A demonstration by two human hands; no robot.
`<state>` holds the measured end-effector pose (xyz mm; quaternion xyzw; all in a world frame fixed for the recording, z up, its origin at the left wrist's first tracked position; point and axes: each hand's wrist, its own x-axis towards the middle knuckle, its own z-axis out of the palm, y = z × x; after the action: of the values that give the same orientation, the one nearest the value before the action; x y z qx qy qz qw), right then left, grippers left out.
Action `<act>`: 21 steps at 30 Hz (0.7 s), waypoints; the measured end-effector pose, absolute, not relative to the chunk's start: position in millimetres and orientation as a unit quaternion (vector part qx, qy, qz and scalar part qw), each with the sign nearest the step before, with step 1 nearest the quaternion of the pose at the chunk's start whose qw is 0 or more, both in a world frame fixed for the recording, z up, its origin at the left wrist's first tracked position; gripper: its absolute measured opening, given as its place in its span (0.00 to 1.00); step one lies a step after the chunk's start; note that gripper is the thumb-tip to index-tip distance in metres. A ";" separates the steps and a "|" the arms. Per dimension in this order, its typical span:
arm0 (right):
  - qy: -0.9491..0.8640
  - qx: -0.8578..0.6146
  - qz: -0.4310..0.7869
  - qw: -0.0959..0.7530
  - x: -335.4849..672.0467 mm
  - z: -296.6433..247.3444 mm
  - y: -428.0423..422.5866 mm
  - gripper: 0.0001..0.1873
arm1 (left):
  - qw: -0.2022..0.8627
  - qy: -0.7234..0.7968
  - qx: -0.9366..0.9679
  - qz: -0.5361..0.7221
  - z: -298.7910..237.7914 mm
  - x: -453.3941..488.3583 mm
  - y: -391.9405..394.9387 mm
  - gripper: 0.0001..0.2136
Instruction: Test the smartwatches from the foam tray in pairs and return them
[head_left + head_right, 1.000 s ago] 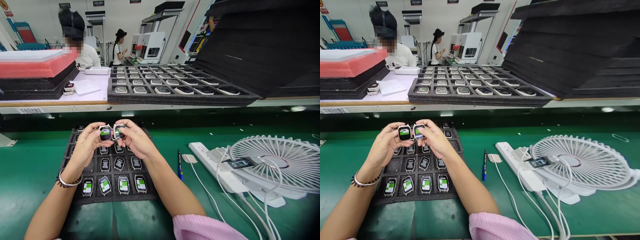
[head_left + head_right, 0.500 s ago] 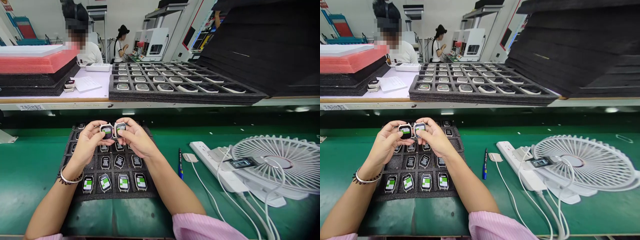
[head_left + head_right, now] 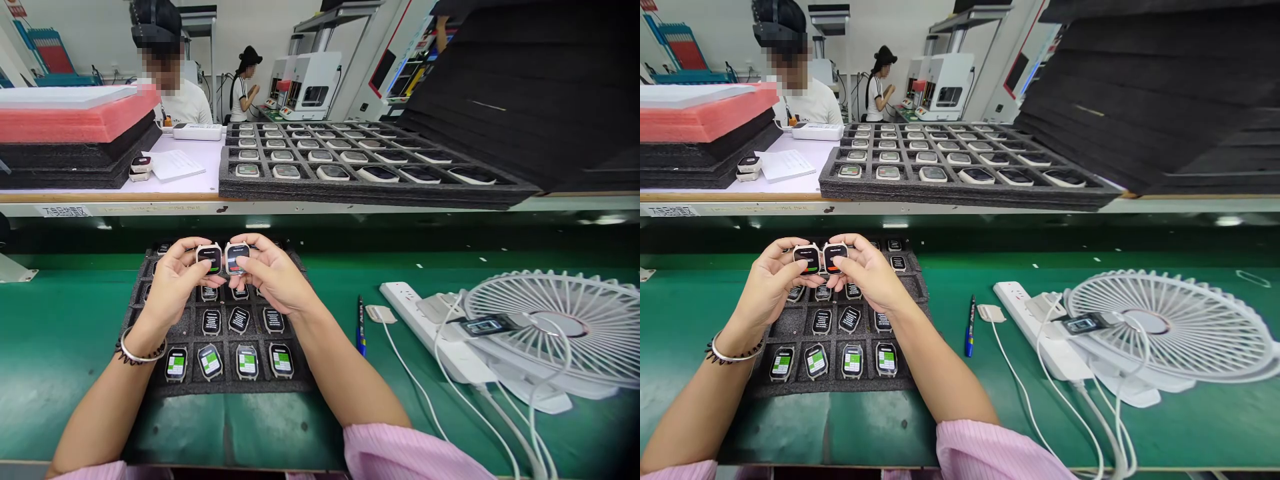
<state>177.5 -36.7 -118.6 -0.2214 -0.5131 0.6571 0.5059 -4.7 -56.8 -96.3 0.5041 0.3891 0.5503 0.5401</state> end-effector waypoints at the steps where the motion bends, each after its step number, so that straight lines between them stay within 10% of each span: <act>1: -0.513 -0.220 0.657 0.506 177.3 -118.8 -37.0 0.20 | 0.533 0.393 0.505 0.553 -96.5 -4.2 -56.7 0.18; 21: -0.530 -0.204 0.659 0.493 177.8 -121.2 -37.9 0.28 | 0.578 0.298 0.542 0.533 -80.5 -6.2 -82.3 0.27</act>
<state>177.8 -37.9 -121.2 -0.2039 -0.5298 0.6591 0.4933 -6.2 -82.3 -80.5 0.5419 0.2975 0.5332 0.5775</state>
